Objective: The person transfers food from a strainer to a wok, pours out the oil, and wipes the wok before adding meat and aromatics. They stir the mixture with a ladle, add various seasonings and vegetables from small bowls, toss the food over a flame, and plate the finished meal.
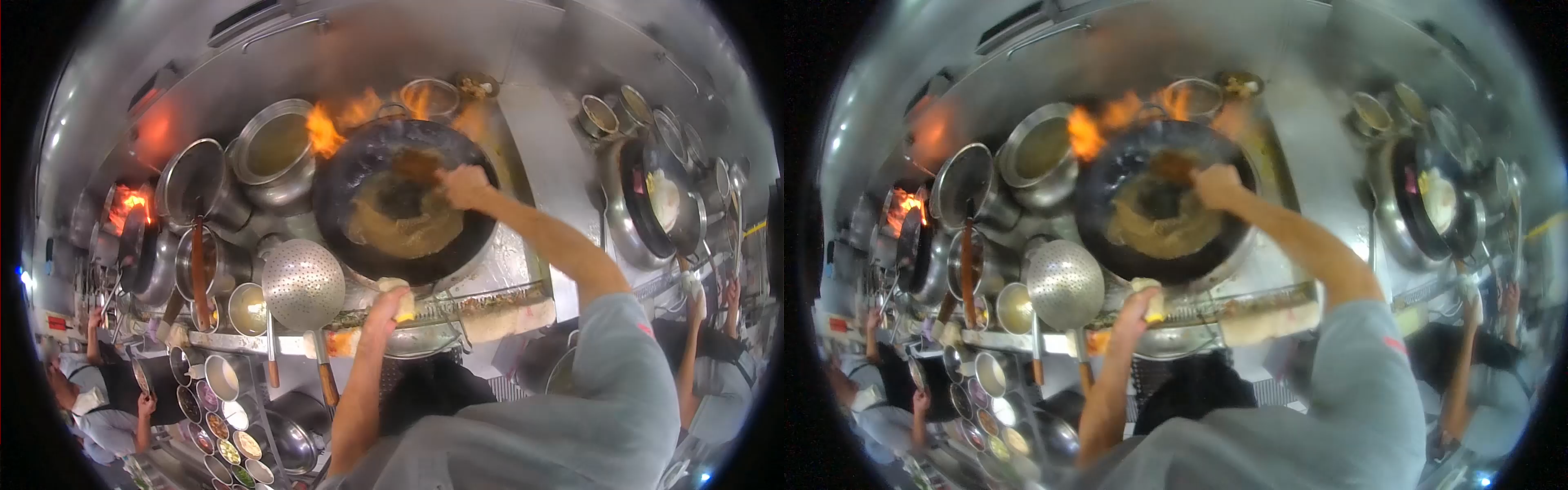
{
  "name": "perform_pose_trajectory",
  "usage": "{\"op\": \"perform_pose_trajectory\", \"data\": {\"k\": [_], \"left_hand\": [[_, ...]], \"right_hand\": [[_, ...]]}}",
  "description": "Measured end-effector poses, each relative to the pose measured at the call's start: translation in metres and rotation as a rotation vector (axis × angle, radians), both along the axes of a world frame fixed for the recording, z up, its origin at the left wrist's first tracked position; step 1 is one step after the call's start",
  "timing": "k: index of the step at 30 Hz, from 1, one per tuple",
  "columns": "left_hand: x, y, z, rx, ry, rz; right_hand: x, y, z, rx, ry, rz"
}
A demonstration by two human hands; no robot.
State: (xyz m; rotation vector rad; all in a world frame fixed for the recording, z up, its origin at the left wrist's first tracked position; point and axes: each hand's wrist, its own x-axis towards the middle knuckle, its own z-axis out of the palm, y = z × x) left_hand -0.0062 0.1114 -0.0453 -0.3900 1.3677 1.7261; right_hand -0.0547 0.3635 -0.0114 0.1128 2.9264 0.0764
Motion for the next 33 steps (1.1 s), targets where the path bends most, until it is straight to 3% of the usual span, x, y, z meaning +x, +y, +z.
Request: {"op": "perform_pose_trajectory", "data": {"k": [3,8,9,11,12,14,15,17,18,20,24,26,30,33], "left_hand": [[0.004,0.005,0.012,-0.093,-0.108,-0.012],[0.009,0.015,0.024,-0.282,-0.176,-0.011],[0.010,0.014,0.025,-0.276,-0.165,-0.028],[0.016,0.011,0.024,0.031,-0.203,-0.032],[0.024,0.010,0.036,-0.043,-0.136,-0.001],[0.031,-0.009,0.042,0.012,-0.085,0.059],[0.034,-0.019,0.039,0.055,-0.054,0.140],[0.036,-0.042,0.048,0.081,-0.033,0.133],[0.033,-0.051,0.045,0.071,0.017,0.111],[0.032,-0.063,0.053,0.006,0.106,0.075],[0.014,-0.058,0.078,0.009,0.285,0.032],[0.018,-0.053,0.109,0.055,0.332,0.017],[0.014,-0.053,0.113,-0.005,0.444,-0.026],[0.013,-0.053,0.111,-0.083,0.544,-0.034]], "right_hand": [[0.030,-0.039,-0.027,-0.205,-0.034,-0.067],[0.108,-0.024,-0.008,-0.207,-0.189,-0.195],[0.116,-0.012,0.001,-0.176,-0.188,-0.233],[0.125,0.004,0.040,-0.217,-0.198,-0.473],[0.138,-0.001,0.043,-0.221,-0.194,-0.491],[0.155,-0.006,0.059,-0.329,0.154,-0.565],[0.170,-0.011,0.064,-0.321,0.163,-0.576],[0.206,-0.035,0.068,-0.568,0.297,-0.609],[0.219,-0.048,0.069,-0.569,0.304,-0.625],[0.246,-0.078,0.065,-0.880,0.273,-0.700],[0.251,-0.124,0.044,-0.901,0.319,-0.675],[0.245,-0.140,0.039,-1.092,0.298,-0.655],[0.228,-0.158,0.032,-1.068,0.372,-0.674],[0.218,-0.158,0.023,-1.199,0.357,-0.670]]}}
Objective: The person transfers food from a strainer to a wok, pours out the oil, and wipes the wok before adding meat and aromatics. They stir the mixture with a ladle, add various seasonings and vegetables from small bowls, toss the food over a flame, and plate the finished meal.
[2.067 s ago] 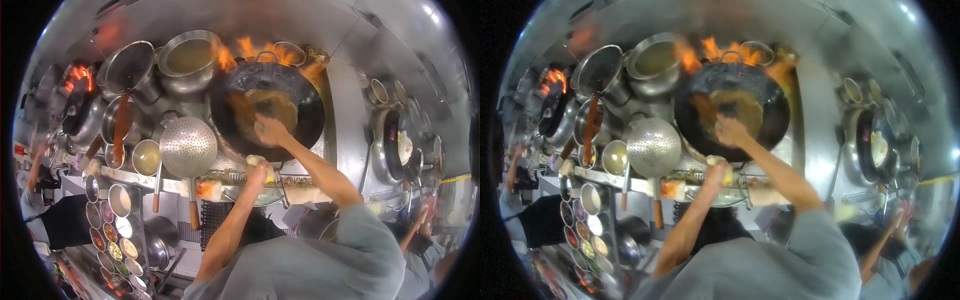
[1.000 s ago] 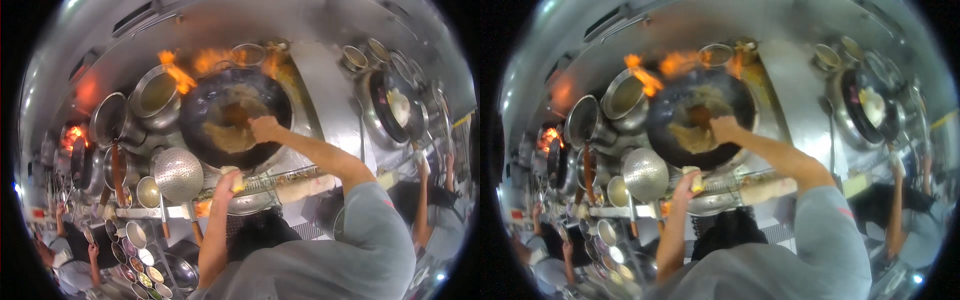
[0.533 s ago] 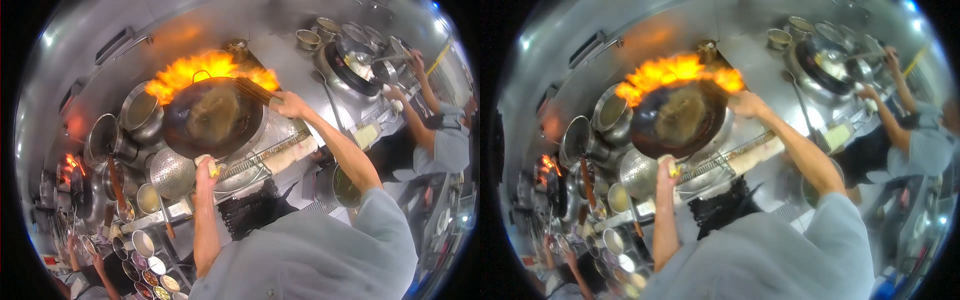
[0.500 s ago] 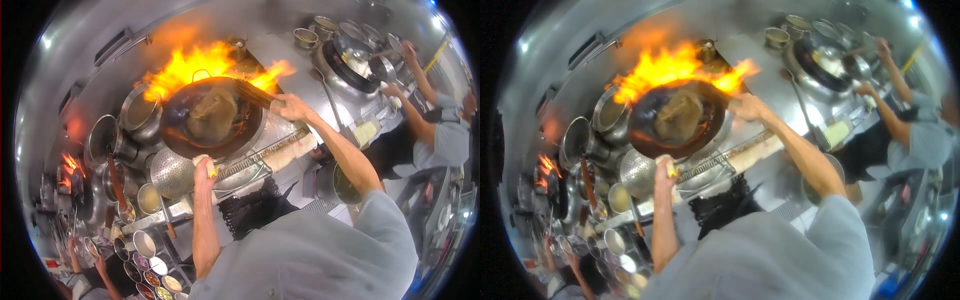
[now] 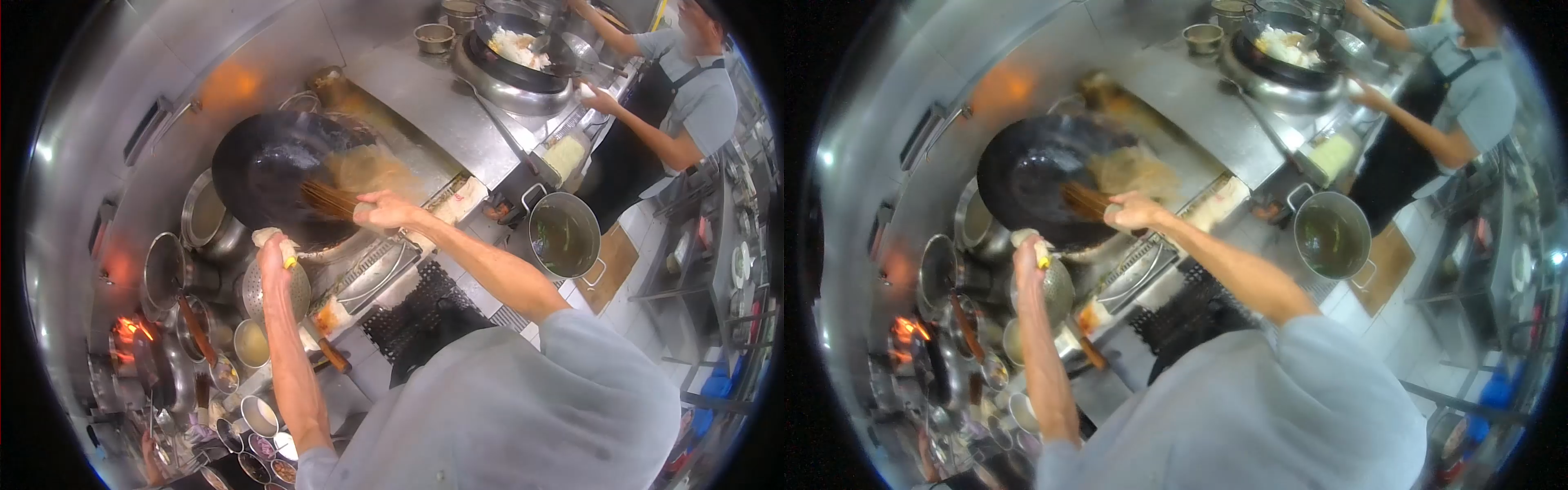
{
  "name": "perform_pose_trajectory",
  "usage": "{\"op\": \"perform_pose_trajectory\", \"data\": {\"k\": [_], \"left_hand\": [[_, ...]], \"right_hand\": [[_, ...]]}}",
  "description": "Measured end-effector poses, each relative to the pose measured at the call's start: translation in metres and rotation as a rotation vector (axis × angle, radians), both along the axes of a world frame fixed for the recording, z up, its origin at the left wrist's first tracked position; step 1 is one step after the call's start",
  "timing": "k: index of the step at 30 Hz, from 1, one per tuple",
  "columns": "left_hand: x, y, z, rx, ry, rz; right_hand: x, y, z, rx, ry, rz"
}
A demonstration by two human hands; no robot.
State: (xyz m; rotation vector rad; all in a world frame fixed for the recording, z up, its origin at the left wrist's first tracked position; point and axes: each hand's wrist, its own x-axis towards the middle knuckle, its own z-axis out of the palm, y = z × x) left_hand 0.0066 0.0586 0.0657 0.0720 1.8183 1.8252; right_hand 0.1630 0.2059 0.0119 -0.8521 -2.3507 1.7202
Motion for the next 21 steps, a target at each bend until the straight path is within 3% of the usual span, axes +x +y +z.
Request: {"op": "perform_pose_trajectory", "data": {"k": [10,13,15,18,20,21], "left_hand": [[-0.004,0.034,0.016,-0.198,0.300,-0.127],[0.000,0.039,0.001,-0.219,0.494,-0.202],[0.012,0.035,-0.009,-0.267,0.801,-0.126],[0.018,0.029,-0.022,-0.242,0.749,-0.059],[0.021,0.025,-0.013,-0.251,0.551,-0.060],[0.025,0.024,-0.008,-0.206,0.416,-0.024]], "right_hand": [[-0.006,0.003,-0.022,-0.069,0.029,0.003],[-0.008,-0.001,-0.036,-0.031,0.170,-0.039],[-0.002,-0.001,-0.032,-0.039,0.174,-0.035],[-0.001,0.000,-0.045,-0.009,0.166,-0.044],[0.004,0.009,-0.061,0.063,0.152,0.001],[0.014,0.027,-0.063,0.110,0.020,0.073]]}}
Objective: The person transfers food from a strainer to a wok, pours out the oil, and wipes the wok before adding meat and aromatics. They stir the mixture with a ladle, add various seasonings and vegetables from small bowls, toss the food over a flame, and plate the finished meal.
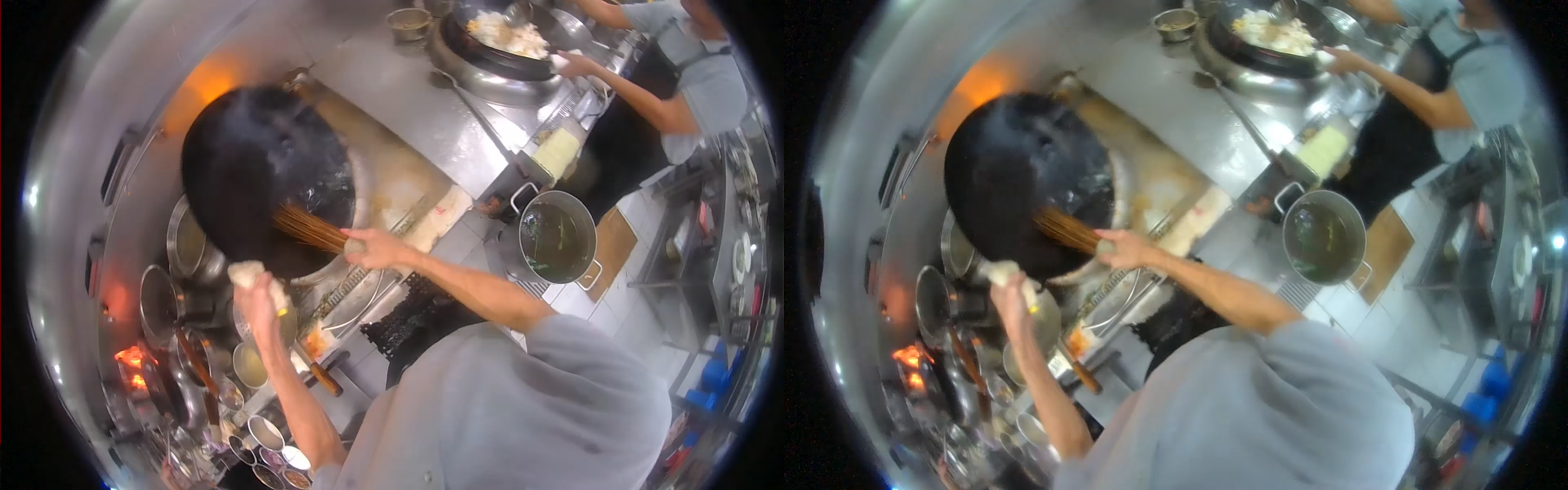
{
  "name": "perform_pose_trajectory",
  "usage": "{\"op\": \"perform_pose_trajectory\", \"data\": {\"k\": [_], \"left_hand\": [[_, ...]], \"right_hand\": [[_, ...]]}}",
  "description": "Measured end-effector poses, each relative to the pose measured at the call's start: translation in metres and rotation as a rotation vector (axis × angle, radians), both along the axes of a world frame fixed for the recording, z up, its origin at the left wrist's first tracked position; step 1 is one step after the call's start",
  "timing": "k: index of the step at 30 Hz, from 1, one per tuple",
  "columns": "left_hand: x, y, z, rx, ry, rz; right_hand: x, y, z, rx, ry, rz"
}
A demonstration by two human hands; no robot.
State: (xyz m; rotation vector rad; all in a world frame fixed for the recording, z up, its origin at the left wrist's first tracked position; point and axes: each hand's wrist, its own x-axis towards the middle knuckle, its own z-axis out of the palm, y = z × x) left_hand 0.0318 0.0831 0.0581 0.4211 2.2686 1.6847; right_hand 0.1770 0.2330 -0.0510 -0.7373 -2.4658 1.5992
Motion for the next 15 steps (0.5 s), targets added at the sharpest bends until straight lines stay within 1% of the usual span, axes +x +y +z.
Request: {"op": "perform_pose_trajectory", "data": {"k": [1,2,3,4,5,6,7,8,9,10,11,13,14,15], "left_hand": [[-0.001,-0.004,0.001,0.020,-0.062,-0.034],[0.006,-0.001,0.012,0.002,-0.161,-0.002],[0.008,-0.001,0.014,-0.018,-0.259,0.039],[0.007,-0.003,0.008,-0.020,-0.257,0.041],[0.005,-0.008,-0.006,0.061,-0.340,0.094],[0.010,-0.010,-0.011,0.149,-0.426,0.167],[0.013,-0.012,-0.013,0.179,-0.593,0.179],[0.009,-0.020,-0.027,0.182,-0.640,0.207],[0.011,-0.019,-0.034,0.222,-0.647,0.236],[0.018,-0.012,-0.032,0.295,-0.664,0.259],[0.016,-0.011,-0.046,0.285,-0.704,0.319],[0.015,0.004,-0.058,0.398,-0.800,0.269],[0.021,0.021,-0.050,0.382,-0.836,0.376],[0.021,0.030,-0.059,0.453,-0.856,0.319]], "right_hand": [[0.009,0.023,0.003,0.048,-0.140,0.000],[0.018,0.046,0.004,0.098,-0.280,0.010],[0.034,0.066,-0.001,0.163,-0.217,-0.113],[0.053,0.082,-0.010,0.229,-0.152,-0.229],[0.069,0.097,-0.015,0.309,-0.095,-0.363],[0.088,0.110,0.011,-0.047,-0.203,-0.448],[0.097,0.127,-0.005,0.329,-0.287,-0.541],[0.106,0.141,-0.021,0.409,-0.265,-0.637],[0.108,0.141,-0.026,0.456,-0.152,-0.759],[0.105,0.141,-0.031,0.423,-0.247,-0.713],[0.101,0.137,-0.037,0.390,-0.354,-0.671],[0.088,0.126,-0.044,0.322,0.001,-0.421],[0.076,0.119,-0.040,0.136,-0.026,-0.389],[0.068,0.111,-0.049,0.144,-0.029,-0.354]]}}
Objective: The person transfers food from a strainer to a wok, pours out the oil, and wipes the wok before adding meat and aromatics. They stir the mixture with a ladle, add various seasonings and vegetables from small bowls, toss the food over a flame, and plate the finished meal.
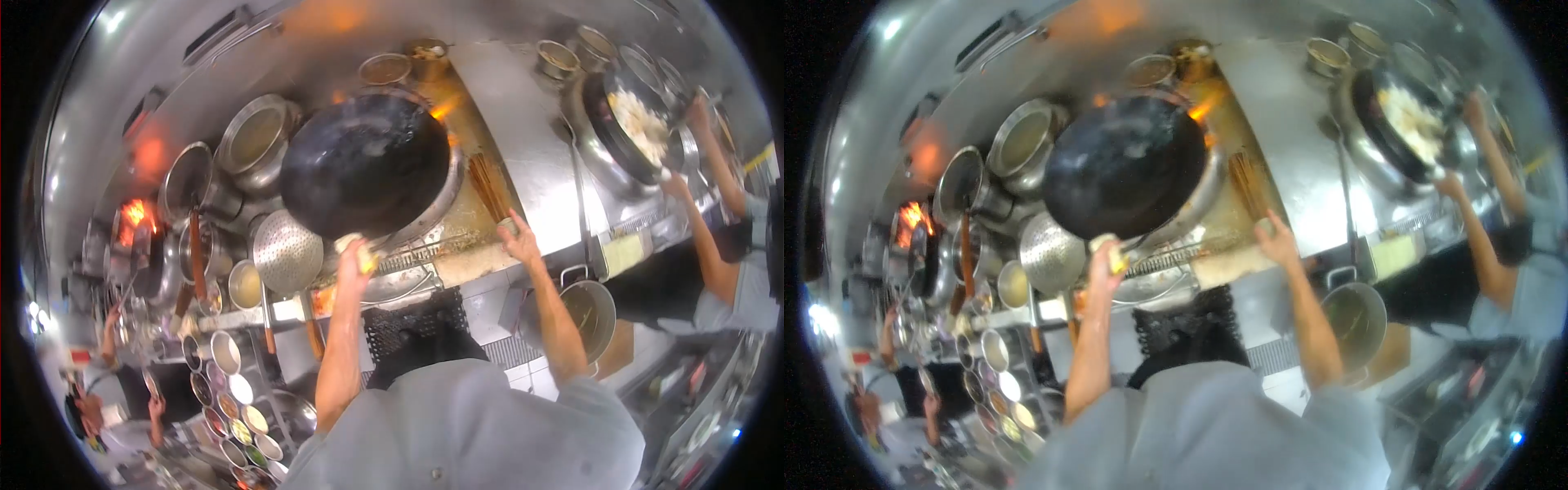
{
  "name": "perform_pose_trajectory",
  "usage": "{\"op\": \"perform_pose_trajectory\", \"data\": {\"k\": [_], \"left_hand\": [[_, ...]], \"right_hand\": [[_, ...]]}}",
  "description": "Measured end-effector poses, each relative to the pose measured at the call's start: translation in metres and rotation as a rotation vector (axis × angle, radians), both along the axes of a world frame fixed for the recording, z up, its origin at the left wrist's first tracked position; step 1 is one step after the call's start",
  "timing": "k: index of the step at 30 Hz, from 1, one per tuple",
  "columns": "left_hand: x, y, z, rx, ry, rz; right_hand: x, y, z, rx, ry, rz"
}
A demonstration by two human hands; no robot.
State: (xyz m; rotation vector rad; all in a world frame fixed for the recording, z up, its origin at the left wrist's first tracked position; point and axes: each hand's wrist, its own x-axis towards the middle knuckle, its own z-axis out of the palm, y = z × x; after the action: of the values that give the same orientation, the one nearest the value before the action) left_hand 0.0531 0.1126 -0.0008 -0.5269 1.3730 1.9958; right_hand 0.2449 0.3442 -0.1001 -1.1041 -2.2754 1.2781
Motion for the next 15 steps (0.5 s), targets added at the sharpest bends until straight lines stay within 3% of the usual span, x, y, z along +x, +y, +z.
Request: {"op": "perform_pose_trajectory", "data": {"k": [2,4,6,8,10,12,13,14,15], "left_hand": [[0.001,0.017,0.011,0.100,0.031,0.008],[-0.004,0.018,0.014,0.135,-0.013,0.011],[-0.010,0.013,0.016,0.185,0.035,-0.032],[-0.012,0.005,0.016,0.012,-0.001,-0.024],[-0.022,-0.016,0.000,0.010,0.007,-0.177],[-0.023,-0.056,-0.014,-0.113,0.306,-0.101],[-0.025,-0.086,-0.015,-0.596,0.532,-0.016],[-0.033,-0.124,-0.014,-0.698,0.436,-0.174],[-0.039,-0.154,-0.011,-0.781,0.572,-0.035]], "right_hand": [[-0.024,-0.016,-0.007,0.094,0.060,0.022],[-0.035,-0.029,-0.010,0.032,-0.055,-0.018],[-0.033,-0.035,0.003,0.008,-0.352,0.080],[-0.022,-0.044,0.006,-0.035,-0.201,0.121],[-0.015,-0.051,0.010,0.217,-0.255,0.089],[-0.005,-0.052,0.022,0.053,-0.230,-0.023],[-0.005,-0.055,0.029,0.065,-0.233,-0.046],[-0.003,-0.061,0.037,0.053,-0.138,-0.023],[0.001,-0.069,0.043,0.043,-0.043,-0.009]]}}
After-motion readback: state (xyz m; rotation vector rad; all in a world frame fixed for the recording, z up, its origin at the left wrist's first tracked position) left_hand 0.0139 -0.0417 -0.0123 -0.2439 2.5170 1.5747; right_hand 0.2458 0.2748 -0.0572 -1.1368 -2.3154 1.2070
